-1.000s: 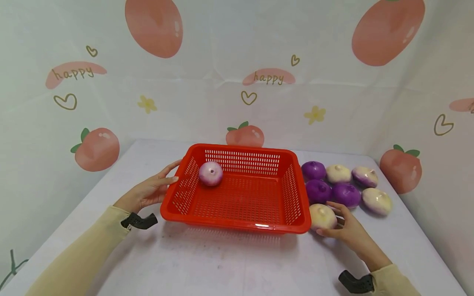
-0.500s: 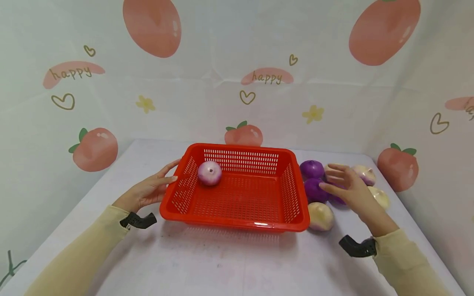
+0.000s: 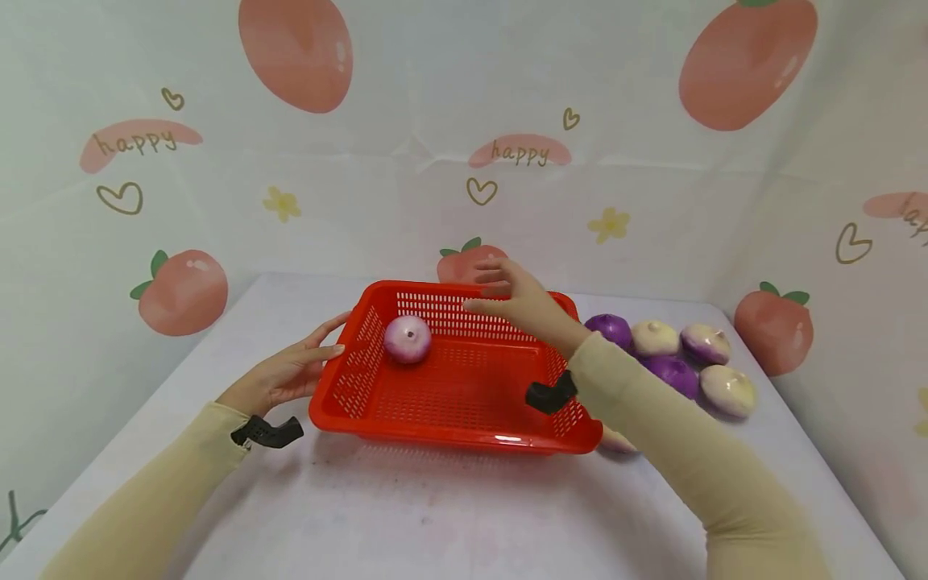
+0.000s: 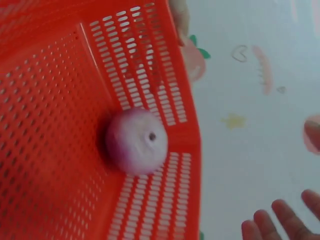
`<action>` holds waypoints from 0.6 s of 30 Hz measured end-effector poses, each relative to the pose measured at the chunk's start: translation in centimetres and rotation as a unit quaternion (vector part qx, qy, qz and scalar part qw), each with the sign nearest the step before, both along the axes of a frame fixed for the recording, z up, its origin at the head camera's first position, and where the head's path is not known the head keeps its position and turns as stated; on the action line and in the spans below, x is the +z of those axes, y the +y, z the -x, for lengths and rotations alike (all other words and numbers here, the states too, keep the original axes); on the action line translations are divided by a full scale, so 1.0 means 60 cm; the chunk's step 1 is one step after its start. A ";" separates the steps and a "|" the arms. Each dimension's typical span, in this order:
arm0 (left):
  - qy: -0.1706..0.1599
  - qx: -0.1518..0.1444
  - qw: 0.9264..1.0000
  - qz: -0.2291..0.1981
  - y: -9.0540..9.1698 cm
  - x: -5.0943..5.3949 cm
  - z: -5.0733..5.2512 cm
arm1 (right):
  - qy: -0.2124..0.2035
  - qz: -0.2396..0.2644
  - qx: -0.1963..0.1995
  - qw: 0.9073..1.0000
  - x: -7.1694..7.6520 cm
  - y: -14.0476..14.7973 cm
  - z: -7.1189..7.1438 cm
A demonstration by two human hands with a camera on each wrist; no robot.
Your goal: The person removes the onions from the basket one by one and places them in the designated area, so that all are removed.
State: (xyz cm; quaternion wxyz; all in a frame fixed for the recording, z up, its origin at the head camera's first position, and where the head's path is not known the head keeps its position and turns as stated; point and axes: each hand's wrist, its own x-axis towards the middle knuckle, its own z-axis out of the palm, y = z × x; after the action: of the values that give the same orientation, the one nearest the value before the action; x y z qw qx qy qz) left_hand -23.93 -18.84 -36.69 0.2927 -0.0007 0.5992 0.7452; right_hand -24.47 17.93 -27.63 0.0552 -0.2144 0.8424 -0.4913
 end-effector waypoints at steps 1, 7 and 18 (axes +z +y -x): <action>-0.003 0.001 1.000 -0.001 0.000 0.000 0.000 | -0.003 -0.002 0.010 1.000 -0.004 -0.017 0.008; -0.010 -0.002 1.000 -0.016 -0.001 0.000 -0.002 | -0.027 -0.012 0.056 0.998 -0.049 -0.097 0.051; -0.010 0.003 1.000 -0.006 -0.001 -0.004 0.002 | -0.052 -0.082 0.083 0.992 -0.115 -0.174 0.086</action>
State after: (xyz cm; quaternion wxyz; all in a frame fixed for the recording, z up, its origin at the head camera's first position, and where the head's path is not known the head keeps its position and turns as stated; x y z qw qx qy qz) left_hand -24.04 -18.88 -36.91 0.2964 -0.0085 0.5914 0.7499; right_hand -29.63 7.52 -34.56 0.1567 -0.2524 0.8553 -0.4245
